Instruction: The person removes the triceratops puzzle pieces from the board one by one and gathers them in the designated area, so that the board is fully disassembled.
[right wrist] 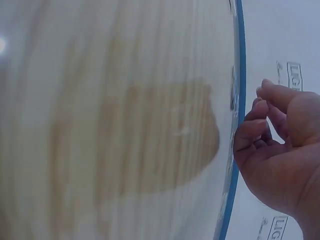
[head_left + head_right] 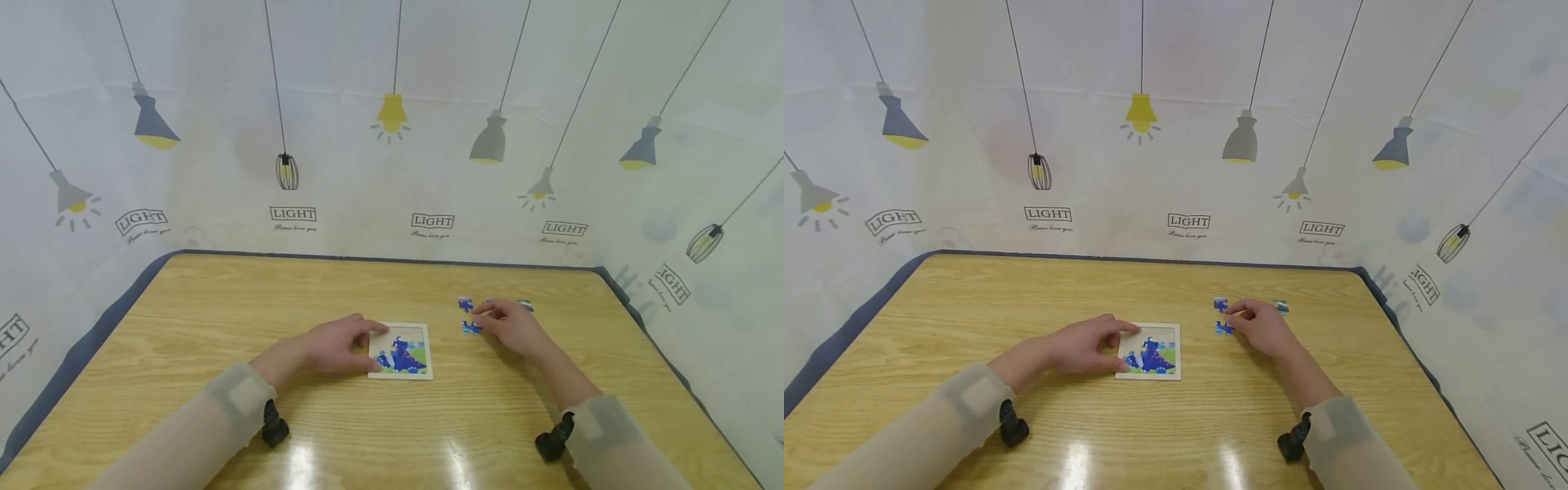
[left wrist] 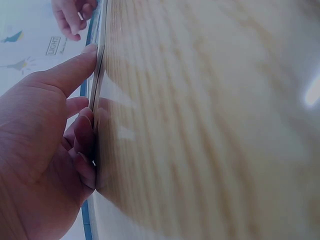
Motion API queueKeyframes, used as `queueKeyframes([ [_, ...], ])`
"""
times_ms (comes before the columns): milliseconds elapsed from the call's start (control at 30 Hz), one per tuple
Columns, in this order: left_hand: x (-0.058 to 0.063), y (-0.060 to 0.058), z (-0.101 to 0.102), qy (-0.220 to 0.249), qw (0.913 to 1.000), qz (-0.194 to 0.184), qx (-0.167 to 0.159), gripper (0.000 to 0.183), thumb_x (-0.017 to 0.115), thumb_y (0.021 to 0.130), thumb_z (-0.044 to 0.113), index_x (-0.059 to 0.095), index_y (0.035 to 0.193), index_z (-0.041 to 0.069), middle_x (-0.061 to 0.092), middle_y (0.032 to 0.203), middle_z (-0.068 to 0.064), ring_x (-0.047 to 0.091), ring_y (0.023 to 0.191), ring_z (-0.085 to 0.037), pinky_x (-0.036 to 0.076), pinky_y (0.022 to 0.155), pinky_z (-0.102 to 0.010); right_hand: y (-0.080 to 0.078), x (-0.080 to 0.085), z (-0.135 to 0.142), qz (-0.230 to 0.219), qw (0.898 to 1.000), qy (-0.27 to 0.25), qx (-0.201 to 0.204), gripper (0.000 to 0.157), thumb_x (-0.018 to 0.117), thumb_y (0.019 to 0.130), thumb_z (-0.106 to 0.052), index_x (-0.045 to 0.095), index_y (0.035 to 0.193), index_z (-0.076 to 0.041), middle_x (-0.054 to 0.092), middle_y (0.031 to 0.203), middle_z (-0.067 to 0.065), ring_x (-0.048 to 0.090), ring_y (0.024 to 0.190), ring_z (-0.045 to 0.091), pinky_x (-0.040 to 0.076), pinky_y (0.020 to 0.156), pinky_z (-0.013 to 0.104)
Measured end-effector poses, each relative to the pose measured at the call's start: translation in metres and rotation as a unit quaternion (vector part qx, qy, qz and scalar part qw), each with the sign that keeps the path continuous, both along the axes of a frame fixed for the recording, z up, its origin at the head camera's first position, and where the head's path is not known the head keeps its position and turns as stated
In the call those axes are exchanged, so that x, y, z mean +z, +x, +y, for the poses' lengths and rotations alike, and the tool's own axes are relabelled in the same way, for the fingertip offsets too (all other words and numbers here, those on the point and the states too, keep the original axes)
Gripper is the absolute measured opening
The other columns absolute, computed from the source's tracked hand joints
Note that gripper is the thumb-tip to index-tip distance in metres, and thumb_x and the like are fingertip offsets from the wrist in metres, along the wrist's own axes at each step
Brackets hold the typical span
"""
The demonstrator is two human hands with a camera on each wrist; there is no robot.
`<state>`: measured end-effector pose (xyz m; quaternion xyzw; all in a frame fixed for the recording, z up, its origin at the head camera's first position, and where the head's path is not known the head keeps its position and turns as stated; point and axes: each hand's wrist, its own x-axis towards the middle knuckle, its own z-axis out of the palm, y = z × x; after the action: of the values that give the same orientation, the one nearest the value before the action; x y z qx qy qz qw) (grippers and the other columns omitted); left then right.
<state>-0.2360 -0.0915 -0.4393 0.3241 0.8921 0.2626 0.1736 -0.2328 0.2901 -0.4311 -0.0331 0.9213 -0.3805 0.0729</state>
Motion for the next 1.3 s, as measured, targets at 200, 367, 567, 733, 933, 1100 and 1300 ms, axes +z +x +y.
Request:
queueKeyframes([
  [200, 0.001, 0.000, 0.000, -0.002, 1.0000, -0.001, 0.006, 0.075, 0.081, 0.097, 0.052, 0.056, 0.162, 0.023, 0.058, 0.108, 0.003, 0.054, 0.095, -0.015, 0.046, 0.086, -0.035, 0.006, 0.008, -0.032, -0.021, 0.997, -0.056, 0.046, 0.032, 0.068, 0.110, -0.030, 0.074, 0.132, -0.007, 0.063, 0.086, 0.007, 0.055, 0.069, 0.019, 0.046, 0.061, 0.029],
  [367, 0.001, 0.000, 0.000, 0.000, 0.9999, -0.008, 0.010, 0.075, 0.081, 0.097, 0.052, 0.056, 0.161, 0.023, 0.058, 0.108, 0.003, 0.054, 0.094, -0.015, 0.046, 0.085, -0.035, 0.010, 0.005, -0.064, -0.048, 0.993, -0.076, 0.081, 0.026, 0.071, 0.108, -0.031, 0.075, 0.127, -0.014, 0.068, 0.096, 0.008, 0.060, 0.076, 0.021, 0.049, 0.066, 0.028],
  [567, -0.002, 0.000, 0.000, 0.003, 1.0000, -0.008, 0.006, 0.075, 0.081, 0.097, 0.052, 0.056, 0.162, 0.024, 0.058, 0.108, 0.003, 0.055, 0.094, -0.014, 0.047, 0.084, -0.035, 0.013, 0.001, -0.090, -0.058, 0.988, -0.082, 0.114, 0.024, 0.073, 0.107, -0.031, 0.076, 0.125, -0.016, 0.069, 0.102, 0.005, 0.063, 0.084, 0.021, 0.052, 0.072, 0.030],
  [733, -0.002, 0.000, 0.001, 0.003, 0.9999, -0.009, 0.004, 0.075, 0.081, 0.097, 0.052, 0.056, 0.162, 0.024, 0.058, 0.109, 0.003, 0.055, 0.094, -0.014, 0.047, 0.085, -0.035, 0.013, -0.001, -0.099, -0.069, 0.987, -0.078, 0.125, 0.026, 0.077, 0.104, -0.030, 0.075, 0.126, -0.016, 0.069, 0.106, 0.005, 0.062, 0.089, 0.020, 0.051, 0.073, 0.029],
  [933, 0.001, 0.000, 0.001, 0.003, 1.0000, -0.003, -0.002, 0.075, 0.080, 0.097, 0.052, 0.056, 0.161, 0.021, 0.059, 0.108, 0.003, 0.055, 0.093, -0.014, 0.047, 0.084, -0.034, 0.012, -0.001, -0.104, -0.074, 0.986, -0.049, 0.144, 0.038, 0.088, 0.095, -0.028, 0.074, 0.127, -0.014, 0.068, 0.107, 0.004, 0.059, 0.092, 0.019, 0.048, 0.078, 0.030],
  [1100, 0.002, 0.000, 0.000, 0.006, 1.0000, -0.004, -0.002, 0.073, 0.079, 0.098, 0.050, 0.057, 0.160, 0.021, 0.058, 0.108, 0.002, 0.054, 0.095, -0.014, 0.045, 0.085, -0.035, 0.010, -0.001, -0.107, -0.066, 0.985, -0.013, 0.158, 0.044, 0.092, 0.092, -0.030, 0.073, 0.130, -0.018, 0.065, 0.110, 0.002, 0.057, 0.099, 0.019, 0.047, 0.089, 0.035],
  [1300, 0.001, 0.000, 0.000, 0.008, 0.9999, -0.015, 0.001, 0.074, 0.080, 0.097, 0.050, 0.057, 0.161, 0.021, 0.058, 0.109, 0.002, 0.055, 0.095, -0.015, 0.045, 0.084, -0.035, 0.010, -0.001, -0.109, -0.074, 0.985, -0.021, 0.155, 0.043, 0.091, 0.093, -0.027, 0.071, 0.129, -0.018, 0.063, 0.110, 0.003, 0.056, 0.100, 0.020, 0.045, 0.090, 0.036],
])
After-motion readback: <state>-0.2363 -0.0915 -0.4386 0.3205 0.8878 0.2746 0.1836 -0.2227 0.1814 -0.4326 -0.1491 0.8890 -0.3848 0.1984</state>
